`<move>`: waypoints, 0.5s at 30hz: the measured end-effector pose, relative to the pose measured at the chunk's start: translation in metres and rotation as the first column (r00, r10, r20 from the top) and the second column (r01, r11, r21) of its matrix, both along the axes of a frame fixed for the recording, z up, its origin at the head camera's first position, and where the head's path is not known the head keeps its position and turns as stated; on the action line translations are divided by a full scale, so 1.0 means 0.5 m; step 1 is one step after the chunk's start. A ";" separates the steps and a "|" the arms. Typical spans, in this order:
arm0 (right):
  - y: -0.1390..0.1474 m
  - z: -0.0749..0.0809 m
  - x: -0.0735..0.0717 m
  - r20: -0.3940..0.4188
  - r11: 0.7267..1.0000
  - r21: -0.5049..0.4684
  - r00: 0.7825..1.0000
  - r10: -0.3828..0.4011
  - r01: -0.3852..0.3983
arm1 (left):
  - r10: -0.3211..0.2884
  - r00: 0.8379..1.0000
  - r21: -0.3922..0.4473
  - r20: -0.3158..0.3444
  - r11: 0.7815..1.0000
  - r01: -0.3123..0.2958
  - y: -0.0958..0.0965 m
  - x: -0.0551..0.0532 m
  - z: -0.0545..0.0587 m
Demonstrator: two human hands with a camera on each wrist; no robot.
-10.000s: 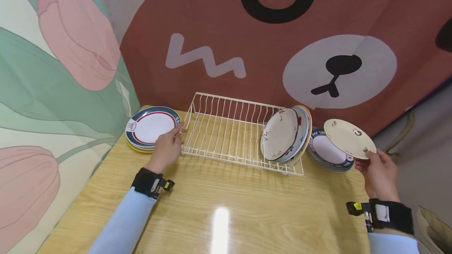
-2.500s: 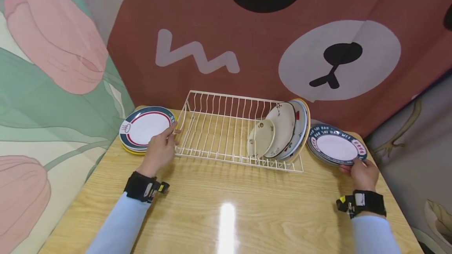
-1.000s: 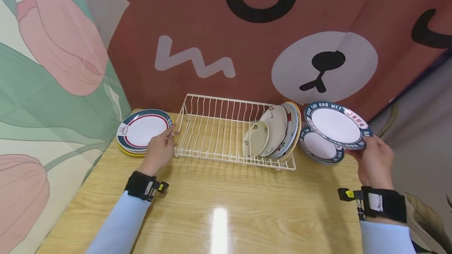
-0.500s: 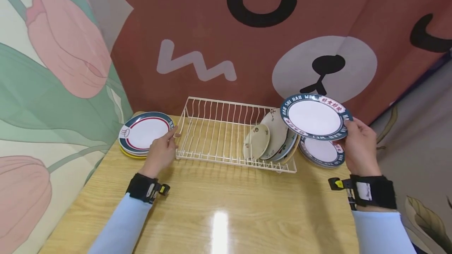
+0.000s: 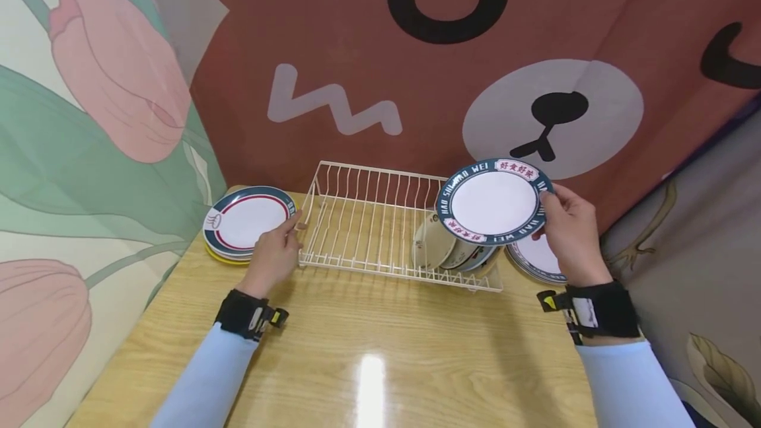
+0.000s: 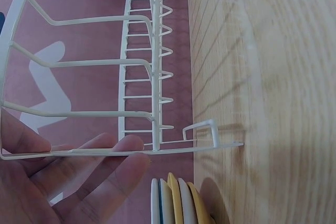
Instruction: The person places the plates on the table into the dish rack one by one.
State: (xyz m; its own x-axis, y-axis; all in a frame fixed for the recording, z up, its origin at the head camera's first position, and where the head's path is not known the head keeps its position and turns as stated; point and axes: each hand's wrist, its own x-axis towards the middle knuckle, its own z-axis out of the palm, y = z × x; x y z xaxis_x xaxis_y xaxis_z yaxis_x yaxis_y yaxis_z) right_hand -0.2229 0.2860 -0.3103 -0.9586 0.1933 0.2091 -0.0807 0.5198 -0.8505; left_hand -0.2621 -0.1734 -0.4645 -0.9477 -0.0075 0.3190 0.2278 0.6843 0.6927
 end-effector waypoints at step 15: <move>-0.097 -0.019 -0.046 -0.080 0.920 0.391 0.995 0.064 -0.028 | -0.005 1.000 -0.012 -0.017 1.000 0.005 -0.002 -0.005 -0.008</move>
State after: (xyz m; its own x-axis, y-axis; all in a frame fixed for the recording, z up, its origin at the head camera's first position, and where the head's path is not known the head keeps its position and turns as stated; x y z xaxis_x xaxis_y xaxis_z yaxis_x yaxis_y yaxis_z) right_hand -0.2460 0.2374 -0.3197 -0.9383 0.0353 0.3441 -0.1789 0.8020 -0.5700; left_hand -0.2645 -0.1744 -0.4686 -0.9421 0.0015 0.3354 0.2434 0.6912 0.6804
